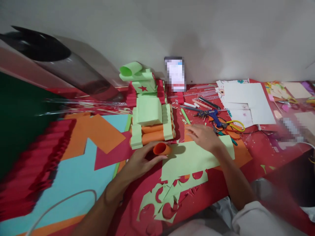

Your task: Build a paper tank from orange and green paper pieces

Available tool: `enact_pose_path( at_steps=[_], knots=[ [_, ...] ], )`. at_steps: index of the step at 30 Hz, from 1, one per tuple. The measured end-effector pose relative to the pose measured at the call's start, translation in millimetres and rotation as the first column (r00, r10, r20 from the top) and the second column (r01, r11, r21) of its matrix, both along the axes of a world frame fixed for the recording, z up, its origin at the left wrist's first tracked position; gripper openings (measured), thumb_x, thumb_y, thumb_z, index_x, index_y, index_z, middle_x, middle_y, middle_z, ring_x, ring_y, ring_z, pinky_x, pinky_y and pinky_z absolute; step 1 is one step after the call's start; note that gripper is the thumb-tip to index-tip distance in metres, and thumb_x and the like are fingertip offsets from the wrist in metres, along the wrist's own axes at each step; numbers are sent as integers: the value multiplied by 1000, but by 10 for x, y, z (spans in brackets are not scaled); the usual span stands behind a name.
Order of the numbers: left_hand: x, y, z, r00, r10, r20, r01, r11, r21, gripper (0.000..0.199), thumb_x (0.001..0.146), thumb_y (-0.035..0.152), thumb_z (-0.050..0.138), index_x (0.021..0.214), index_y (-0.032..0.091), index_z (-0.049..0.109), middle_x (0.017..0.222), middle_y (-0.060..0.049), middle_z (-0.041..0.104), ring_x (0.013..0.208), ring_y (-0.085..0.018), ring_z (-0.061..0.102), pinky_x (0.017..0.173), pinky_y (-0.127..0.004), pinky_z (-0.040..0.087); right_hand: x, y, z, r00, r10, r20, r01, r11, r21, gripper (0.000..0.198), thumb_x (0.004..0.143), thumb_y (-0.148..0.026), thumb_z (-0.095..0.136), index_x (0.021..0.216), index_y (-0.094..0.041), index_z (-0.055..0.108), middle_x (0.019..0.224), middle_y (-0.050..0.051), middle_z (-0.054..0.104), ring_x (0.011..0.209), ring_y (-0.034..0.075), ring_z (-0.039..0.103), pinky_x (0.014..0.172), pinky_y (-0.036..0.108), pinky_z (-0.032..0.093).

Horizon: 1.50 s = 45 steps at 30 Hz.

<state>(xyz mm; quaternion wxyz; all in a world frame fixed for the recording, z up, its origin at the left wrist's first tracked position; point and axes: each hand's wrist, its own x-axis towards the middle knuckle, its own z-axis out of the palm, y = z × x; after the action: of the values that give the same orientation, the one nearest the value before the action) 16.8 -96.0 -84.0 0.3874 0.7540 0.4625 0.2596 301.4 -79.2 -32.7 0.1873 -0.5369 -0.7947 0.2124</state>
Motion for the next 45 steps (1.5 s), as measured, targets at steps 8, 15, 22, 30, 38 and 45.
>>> enact_pose_path(
  at_steps=[8, 15, 22, 30, 38, 45],
  knots=[
    [4, 9, 10, 1000, 11, 6, -11, 1000, -21, 57, 86, 69, 67, 117, 21, 68, 113, -11, 78, 100, -29, 74, 88, -40, 59, 645, 100, 93, 897, -436, 68, 409, 879, 244, 17, 97, -25, 59, 105, -19, 74, 97, 9, 73, 85, 24, 67, 79, 35, 50],
    [13, 12, 12, 1000, 16, -3, -16, 1000, -1, 56, 87, 69, 66, 116, 21, 68, 109, -9, 78, 96, -28, 74, 84, -38, 60, 505, 94, -13, 929, -353, 112, 325, 922, 208, 14, 99, -23, 60, 103, -21, 72, 94, 6, 73, 84, 22, 66, 77, 32, 47],
    [20, 10, 28, 999, 16, -28, -16, 1000, 3, 60, 87, 72, 64, 117, 20, 68, 108, -10, 78, 94, -28, 74, 82, -37, 59, 328, 47, 29, 974, -193, 121, 176, 974, 142, 14, 102, -21, 59, 108, -21, 71, 104, 7, 74, 98, 23, 67, 88, 33, 48],
    [9, 15, 25, 998, 56, -41, -55, 998, 38, 56, 87, 70, 64, 113, 20, 69, 97, -7, 77, 87, -26, 72, 79, -35, 59, -22, -36, -118, 964, 182, 191, -195, 980, 48, 21, 102, -35, 64, 113, -20, 72, 108, 9, 74, 106, 25, 64, 94, 37, 49],
    [-5, 1, 70, 996, 87, 8, -87, 996, 30, 50, 87, 63, 68, 110, 19, 65, 99, -8, 77, 88, -27, 72, 77, -36, 58, -86, -65, -188, 953, 236, 192, -244, 969, 22, 25, 99, -37, 68, 118, -21, 71, 109, 8, 72, 111, 26, 64, 97, 39, 50],
    [-168, -21, 248, 962, -65, -264, 134, 958, 254, 50, 99, 45, 48, 141, 19, 50, 100, -9, 76, 81, -26, 72, 71, -34, 53, 24, -26, -108, 976, 7, 220, -28, 995, 95, 16, 104, -29, 58, 109, -20, 71, 104, 9, 72, 100, 24, 64, 88, 36, 49]
  ],
)
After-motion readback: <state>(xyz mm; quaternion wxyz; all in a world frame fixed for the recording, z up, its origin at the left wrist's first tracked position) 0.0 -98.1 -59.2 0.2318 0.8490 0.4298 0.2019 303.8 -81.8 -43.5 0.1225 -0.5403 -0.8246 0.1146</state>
